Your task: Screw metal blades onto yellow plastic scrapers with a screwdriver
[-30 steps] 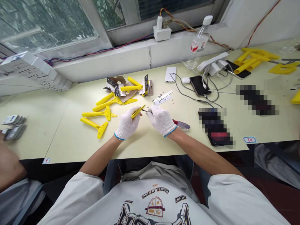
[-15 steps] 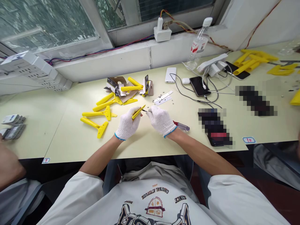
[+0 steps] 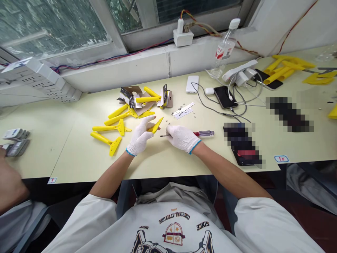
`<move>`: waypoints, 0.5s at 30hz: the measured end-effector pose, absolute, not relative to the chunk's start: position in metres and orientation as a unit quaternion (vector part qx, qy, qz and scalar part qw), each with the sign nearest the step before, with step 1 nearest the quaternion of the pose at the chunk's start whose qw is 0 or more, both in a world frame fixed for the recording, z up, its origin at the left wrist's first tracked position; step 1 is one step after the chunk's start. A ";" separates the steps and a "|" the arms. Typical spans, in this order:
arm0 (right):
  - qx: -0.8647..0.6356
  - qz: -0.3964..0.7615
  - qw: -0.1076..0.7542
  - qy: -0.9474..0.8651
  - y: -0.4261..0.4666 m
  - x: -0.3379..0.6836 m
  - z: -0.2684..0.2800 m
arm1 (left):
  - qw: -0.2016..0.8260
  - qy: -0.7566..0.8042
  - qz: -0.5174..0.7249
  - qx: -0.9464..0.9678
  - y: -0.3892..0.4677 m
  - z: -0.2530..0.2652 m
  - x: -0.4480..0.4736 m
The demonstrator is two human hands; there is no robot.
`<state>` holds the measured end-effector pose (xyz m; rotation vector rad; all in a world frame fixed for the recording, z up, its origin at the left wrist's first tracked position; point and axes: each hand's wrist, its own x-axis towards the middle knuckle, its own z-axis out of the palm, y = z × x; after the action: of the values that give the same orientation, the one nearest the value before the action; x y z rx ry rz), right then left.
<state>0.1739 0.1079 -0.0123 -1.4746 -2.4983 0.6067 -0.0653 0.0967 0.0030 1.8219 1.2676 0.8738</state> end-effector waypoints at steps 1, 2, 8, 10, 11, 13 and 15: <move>-0.487 0.201 0.074 -0.847 0.108 0.174 -0.014 | 0.384 0.496 0.343 0.699 0.098 0.002 -0.065; -0.478 0.197 0.067 -0.853 0.108 0.173 -0.015 | 0.395 0.505 0.344 0.686 0.100 0.001 -0.065; -0.439 0.176 0.081 -0.877 0.109 0.171 -0.026 | 0.450 0.559 0.338 0.609 0.111 0.000 -0.059; -0.431 0.190 0.103 -0.876 0.109 0.172 -0.026 | 0.478 0.555 0.328 0.596 0.113 0.005 -0.062; -0.427 0.202 0.116 -0.874 0.110 0.174 -0.025 | 0.492 0.546 0.323 0.596 0.113 0.008 -0.063; -0.434 0.230 0.148 -0.859 0.112 0.177 -0.020 | 0.524 0.514 0.314 0.602 0.114 0.015 -0.068; -0.467 0.247 0.179 -0.830 0.116 0.182 -0.015 | 0.557 0.483 0.319 0.595 0.115 0.020 -0.073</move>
<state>0.1815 0.1163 -0.0154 -1.3190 -2.3473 0.6971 -0.0727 0.1145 0.0197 1.4051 1.1392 0.7531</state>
